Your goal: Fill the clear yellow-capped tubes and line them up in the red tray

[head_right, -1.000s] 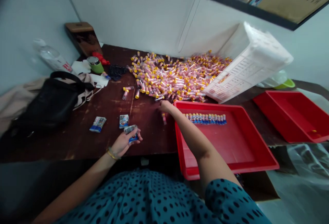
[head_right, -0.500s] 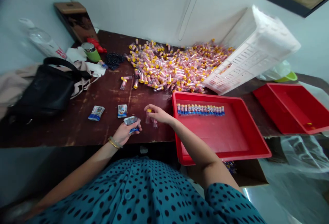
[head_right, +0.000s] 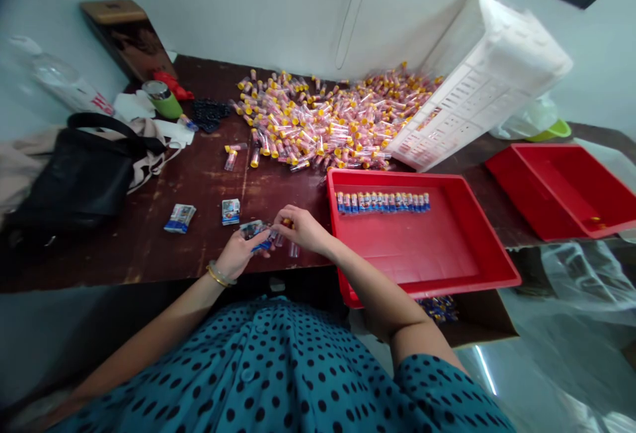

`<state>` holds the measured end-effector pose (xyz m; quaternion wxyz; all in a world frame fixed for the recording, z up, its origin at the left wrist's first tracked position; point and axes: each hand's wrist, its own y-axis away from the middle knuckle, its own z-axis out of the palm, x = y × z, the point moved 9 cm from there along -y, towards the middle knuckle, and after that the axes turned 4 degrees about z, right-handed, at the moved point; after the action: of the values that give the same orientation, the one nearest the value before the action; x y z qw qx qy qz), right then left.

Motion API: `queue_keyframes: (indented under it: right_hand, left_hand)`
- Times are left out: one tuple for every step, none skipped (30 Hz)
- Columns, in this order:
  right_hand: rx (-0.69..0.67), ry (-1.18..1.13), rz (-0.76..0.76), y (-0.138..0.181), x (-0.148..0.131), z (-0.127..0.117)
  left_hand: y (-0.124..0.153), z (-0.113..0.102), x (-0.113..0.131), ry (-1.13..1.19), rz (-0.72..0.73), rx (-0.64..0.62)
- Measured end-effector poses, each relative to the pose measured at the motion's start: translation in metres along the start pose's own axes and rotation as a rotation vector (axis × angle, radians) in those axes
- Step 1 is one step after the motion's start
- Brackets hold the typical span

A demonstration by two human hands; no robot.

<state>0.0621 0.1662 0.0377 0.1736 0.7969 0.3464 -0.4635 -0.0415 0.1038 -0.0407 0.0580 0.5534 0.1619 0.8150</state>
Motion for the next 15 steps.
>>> queue_keyframes:
  right_hand:
    - [-0.011, 0.001, 0.004, 0.001, 0.0, 0.0]
    - [-0.026, -0.004, 0.011, 0.001, 0.002, -0.001]
    - [-0.036, -0.016, 0.026, 0.002, 0.004, -0.002]
    - [-0.037, -0.042, 0.053, 0.003, 0.008, -0.006]
    - [-0.03, -0.086, 0.089, 0.005, 0.013, -0.01]
    - [-0.02, -0.148, 0.133, 0.007, 0.018, -0.016]
    - [-0.005, -0.224, 0.181, 0.009, 0.025, -0.022]
    - [0.012, -0.31, 0.228, 0.012, 0.031, -0.028]
    - [0.032, -0.4, 0.268, 0.015, 0.036, -0.033]
    - [0.057, -0.487, 0.296, 0.017, 0.04, -0.038]
    - [0.085, -0.567, 0.311, 0.019, 0.043, -0.042]
    - [0.112, -0.637, 0.315, 0.02, 0.045, -0.046]
    - [0.133, -0.693, 0.31, 0.021, 0.045, -0.048]
    - [0.148, -0.733, 0.303, 0.021, 0.045, -0.048]
    - [0.156, -0.755, 0.299, 0.02, 0.044, -0.048]
  left_hand:
    - [0.0, 0.0, -0.001, -0.027, -0.015, -0.022]
    - [0.001, -0.001, -0.001, -0.055, -0.028, -0.042]
    - [0.001, -0.002, -0.002, -0.082, -0.035, -0.057]
    - [0.001, -0.004, -0.002, -0.102, -0.036, -0.065]
    - [0.0, -0.005, -0.002, -0.114, -0.031, -0.071]
    - [0.0, -0.007, -0.002, -0.118, -0.025, -0.076]
    - [-0.001, -0.007, -0.003, -0.114, -0.021, -0.081]
    - [-0.001, -0.008, -0.004, -0.105, -0.021, -0.083]
    - [-0.002, -0.008, -0.006, -0.094, -0.024, -0.082]
    - [-0.002, -0.008, -0.007, -0.084, -0.029, -0.08]
    - [-0.003, -0.008, -0.009, -0.076, -0.033, -0.08]
    - [-0.003, -0.007, -0.01, -0.07, -0.037, -0.079]
    - [-0.004, -0.005, -0.011, -0.066, -0.041, -0.082]
    - [-0.004, -0.003, -0.011, -0.065, -0.044, -0.093]
    - [-0.005, 0.0, -0.011, -0.068, -0.047, -0.11]
